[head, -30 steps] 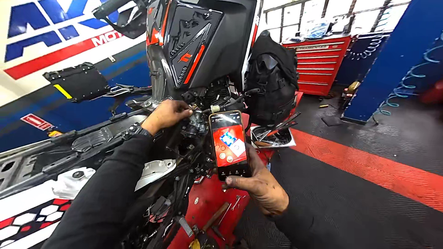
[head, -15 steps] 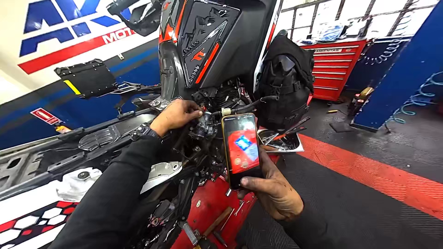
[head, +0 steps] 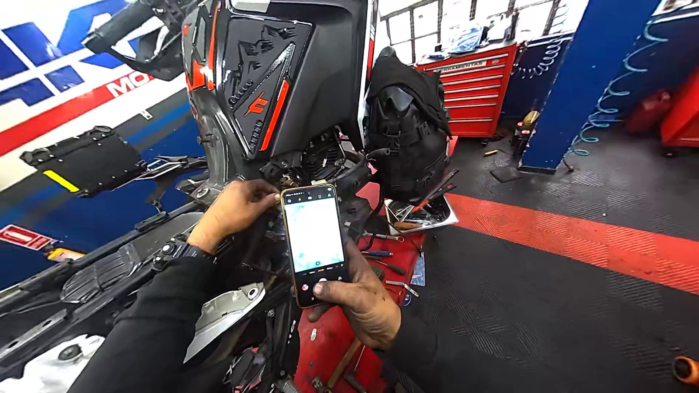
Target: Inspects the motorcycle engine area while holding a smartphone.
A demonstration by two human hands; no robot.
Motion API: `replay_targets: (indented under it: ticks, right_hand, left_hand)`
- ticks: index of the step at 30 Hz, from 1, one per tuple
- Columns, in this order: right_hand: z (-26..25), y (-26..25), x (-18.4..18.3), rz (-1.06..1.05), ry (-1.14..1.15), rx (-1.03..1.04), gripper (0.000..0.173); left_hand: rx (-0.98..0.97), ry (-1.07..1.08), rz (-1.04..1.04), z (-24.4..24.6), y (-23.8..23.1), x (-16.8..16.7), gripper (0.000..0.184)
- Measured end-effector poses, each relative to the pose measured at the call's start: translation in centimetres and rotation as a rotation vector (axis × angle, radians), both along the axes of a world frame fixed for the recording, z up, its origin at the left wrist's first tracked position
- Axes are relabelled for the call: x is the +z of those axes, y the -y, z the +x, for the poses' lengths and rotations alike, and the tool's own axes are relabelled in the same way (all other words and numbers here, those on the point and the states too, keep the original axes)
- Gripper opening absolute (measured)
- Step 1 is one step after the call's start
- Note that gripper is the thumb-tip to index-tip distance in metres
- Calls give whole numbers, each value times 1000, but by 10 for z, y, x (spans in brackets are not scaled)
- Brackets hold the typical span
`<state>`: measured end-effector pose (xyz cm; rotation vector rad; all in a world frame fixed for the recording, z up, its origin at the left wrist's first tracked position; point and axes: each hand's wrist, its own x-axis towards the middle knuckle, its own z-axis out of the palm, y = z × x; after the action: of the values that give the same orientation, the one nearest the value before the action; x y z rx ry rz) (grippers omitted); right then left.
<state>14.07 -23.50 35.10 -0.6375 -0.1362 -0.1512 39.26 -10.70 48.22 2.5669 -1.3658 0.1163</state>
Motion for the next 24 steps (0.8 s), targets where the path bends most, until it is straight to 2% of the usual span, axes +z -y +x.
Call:
replay_targets:
  ticks: [24]
  right_hand:
    - [1, 5, 10, 12, 19, -25, 69]
  left_hand:
    - [-3, 15, -29, -3, 1, -1, 22]
